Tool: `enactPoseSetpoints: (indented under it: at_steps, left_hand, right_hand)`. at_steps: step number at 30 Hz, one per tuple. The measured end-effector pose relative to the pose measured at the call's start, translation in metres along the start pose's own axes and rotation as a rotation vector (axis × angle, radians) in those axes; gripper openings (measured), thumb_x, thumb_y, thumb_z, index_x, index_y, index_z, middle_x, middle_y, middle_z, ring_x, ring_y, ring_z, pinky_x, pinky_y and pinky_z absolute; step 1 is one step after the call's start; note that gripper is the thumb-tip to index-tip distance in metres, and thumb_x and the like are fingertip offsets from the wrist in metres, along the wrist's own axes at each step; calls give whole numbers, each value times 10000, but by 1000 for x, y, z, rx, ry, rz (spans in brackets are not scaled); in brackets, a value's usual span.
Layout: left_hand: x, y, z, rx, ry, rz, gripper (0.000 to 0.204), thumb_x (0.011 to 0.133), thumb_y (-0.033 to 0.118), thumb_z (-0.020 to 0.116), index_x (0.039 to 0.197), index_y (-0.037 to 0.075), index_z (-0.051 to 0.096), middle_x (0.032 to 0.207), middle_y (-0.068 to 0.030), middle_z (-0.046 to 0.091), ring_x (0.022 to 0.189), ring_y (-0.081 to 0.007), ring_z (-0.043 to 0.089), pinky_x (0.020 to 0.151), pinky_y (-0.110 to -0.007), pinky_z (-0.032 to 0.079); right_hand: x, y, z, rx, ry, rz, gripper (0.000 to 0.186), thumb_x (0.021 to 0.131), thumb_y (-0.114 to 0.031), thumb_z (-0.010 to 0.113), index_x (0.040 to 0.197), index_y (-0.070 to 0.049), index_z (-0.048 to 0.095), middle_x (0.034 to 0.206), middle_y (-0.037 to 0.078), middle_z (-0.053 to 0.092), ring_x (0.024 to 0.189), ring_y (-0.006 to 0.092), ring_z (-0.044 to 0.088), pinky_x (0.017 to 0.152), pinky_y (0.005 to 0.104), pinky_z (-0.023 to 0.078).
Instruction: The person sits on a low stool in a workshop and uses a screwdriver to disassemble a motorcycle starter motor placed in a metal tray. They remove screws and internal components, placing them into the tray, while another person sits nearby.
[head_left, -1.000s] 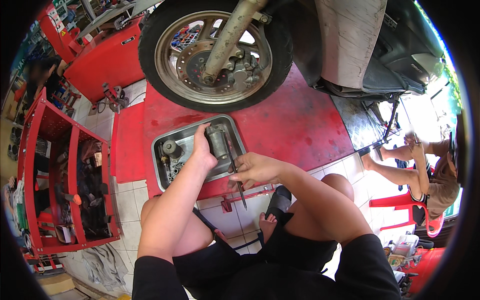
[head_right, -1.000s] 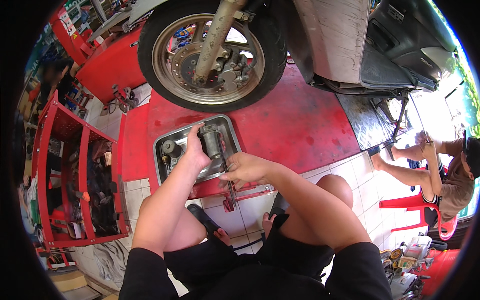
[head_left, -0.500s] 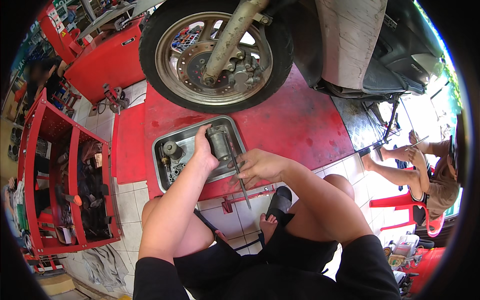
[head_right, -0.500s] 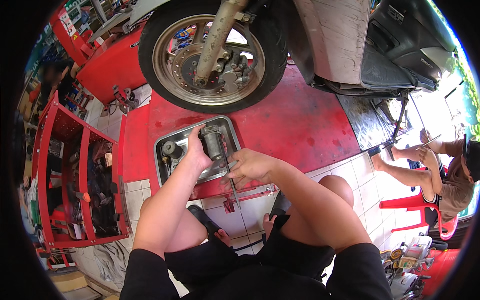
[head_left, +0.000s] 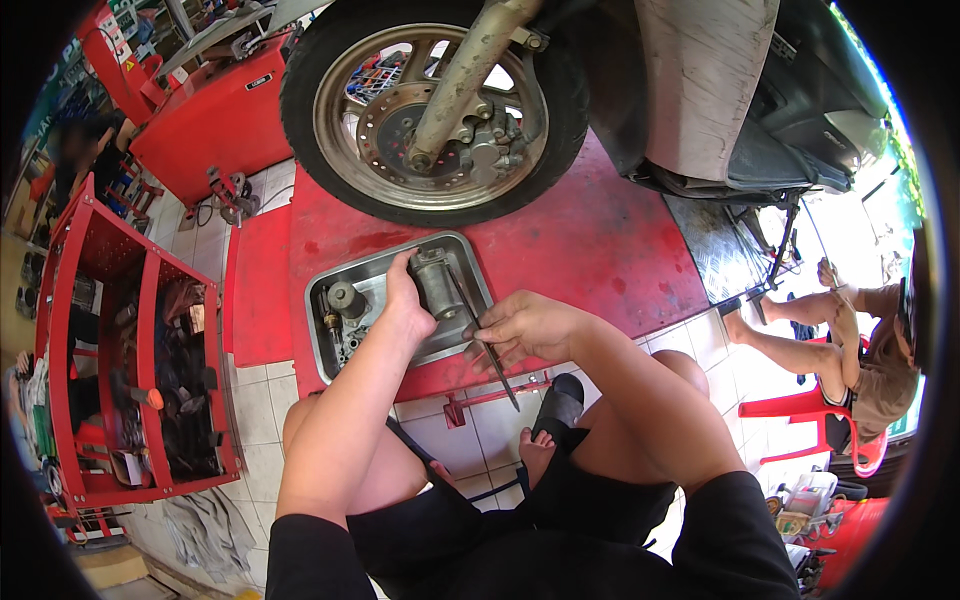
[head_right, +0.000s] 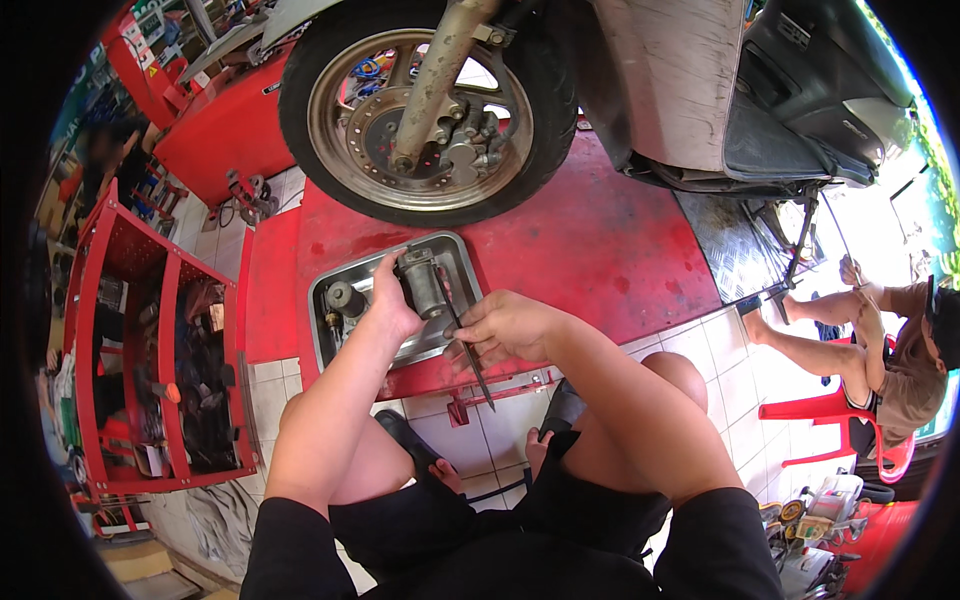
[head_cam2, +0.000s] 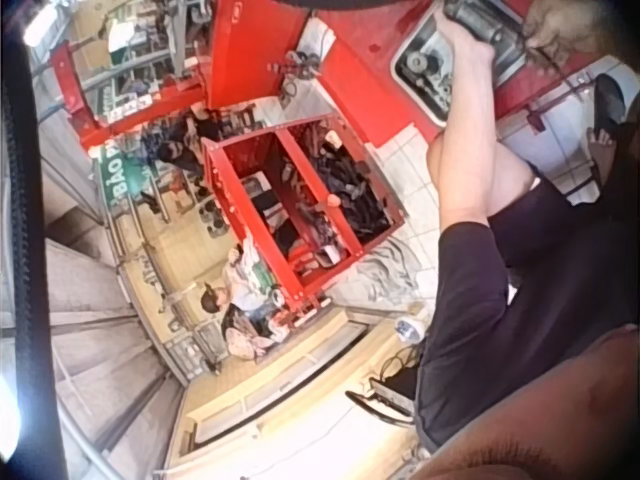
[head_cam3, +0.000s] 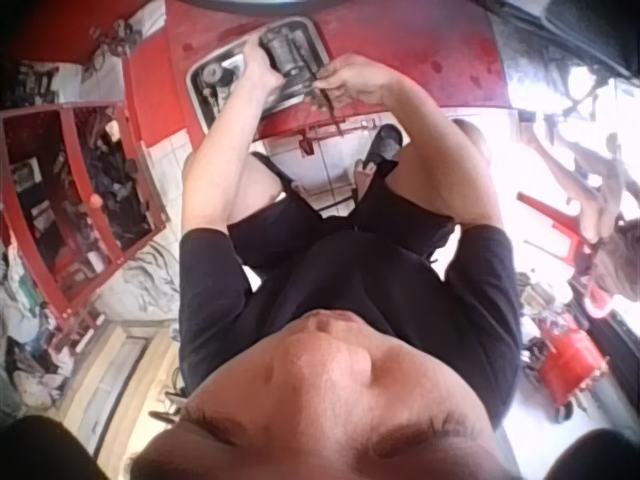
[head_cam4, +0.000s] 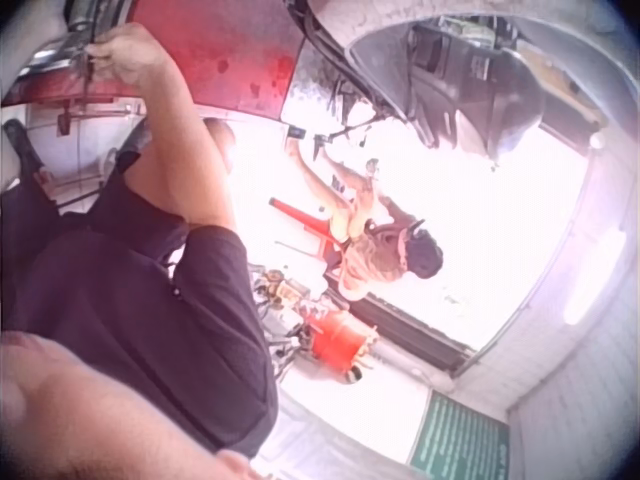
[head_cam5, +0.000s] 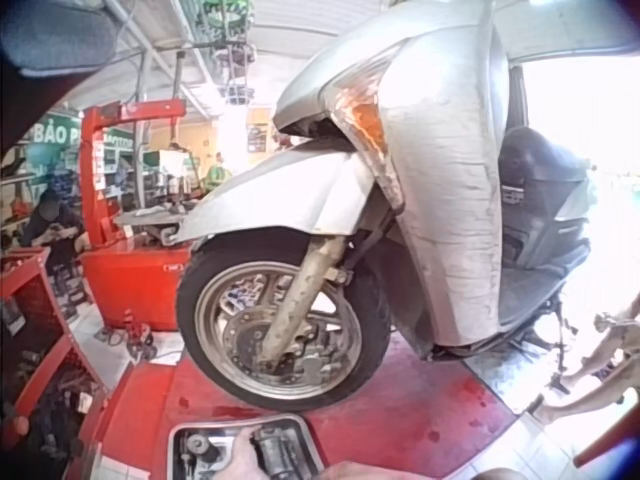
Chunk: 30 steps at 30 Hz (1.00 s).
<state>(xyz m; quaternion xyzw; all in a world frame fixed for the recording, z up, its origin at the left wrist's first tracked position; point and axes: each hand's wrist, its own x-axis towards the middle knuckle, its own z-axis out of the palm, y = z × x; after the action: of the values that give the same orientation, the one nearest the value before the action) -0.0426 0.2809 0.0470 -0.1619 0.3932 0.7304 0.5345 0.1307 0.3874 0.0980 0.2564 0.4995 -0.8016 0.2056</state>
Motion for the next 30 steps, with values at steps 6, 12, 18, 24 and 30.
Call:
enactPoseSetpoints:
  at_steps: [6, 12, 18, 24, 30]
  left_hand:
    - [0, -2, 0, 28, 2, 5, 442, 949, 425, 407, 1047, 75, 658, 871, -115, 668, 787, -268, 630, 724, -454, 522]
    - [1, -2, 0, 46, 6, -6, 426, 931, 439, 436, 995, 84, 662, 871, -108, 679, 789, -286, 635, 736, -463, 518]
    - [7, -3, -5, 18, -37, -30, 492, 928, 453, 423, 1054, 32, 644, 876, -142, 649, 784, -299, 612, 733, -450, 518]
    - [4, -2, -5, 27, -24, -35, 486, 925, 448, 425, 1058, 33, 642, 880, -145, 651, 775, -297, 615, 722, -447, 521]
    - [0, -1, -4, 23, -17, -27, 474, 924, 439, 426, 1061, 40, 641, 879, -150, 651, 765, -309, 613, 726, -460, 519]
  right_hand:
    - [0, 1, -6, -286, 137, -41, 353, 887, -172, 751, 1125, 73, 663, 937, 138, 699, 827, 206, 687, 730, 353, 574]
    - [3, 2, 0, -261, 175, -65, 340, 915, -224, 728, 1075, 71, 672, 883, 86, 654, 729, 171, 598, 729, 350, 559]
    - [5, 6, 2, -58, 2, -62, 304, 942, -166, 686, 1120, 77, 644, 896, 131, 685, 761, 198, 665, 706, 348, 558]
    - [1, 0, 2, -408, 186, -67, 312, 919, -172, 718, 1102, 74, 655, 879, 121, 681, 699, 157, 639, 625, 300, 530]
    - [17, 14, -4, -175, 63, -105, 342, 923, -183, 713, 1154, 58, 638, 979, 137, 687, 703, 175, 663, 670, 288, 543]
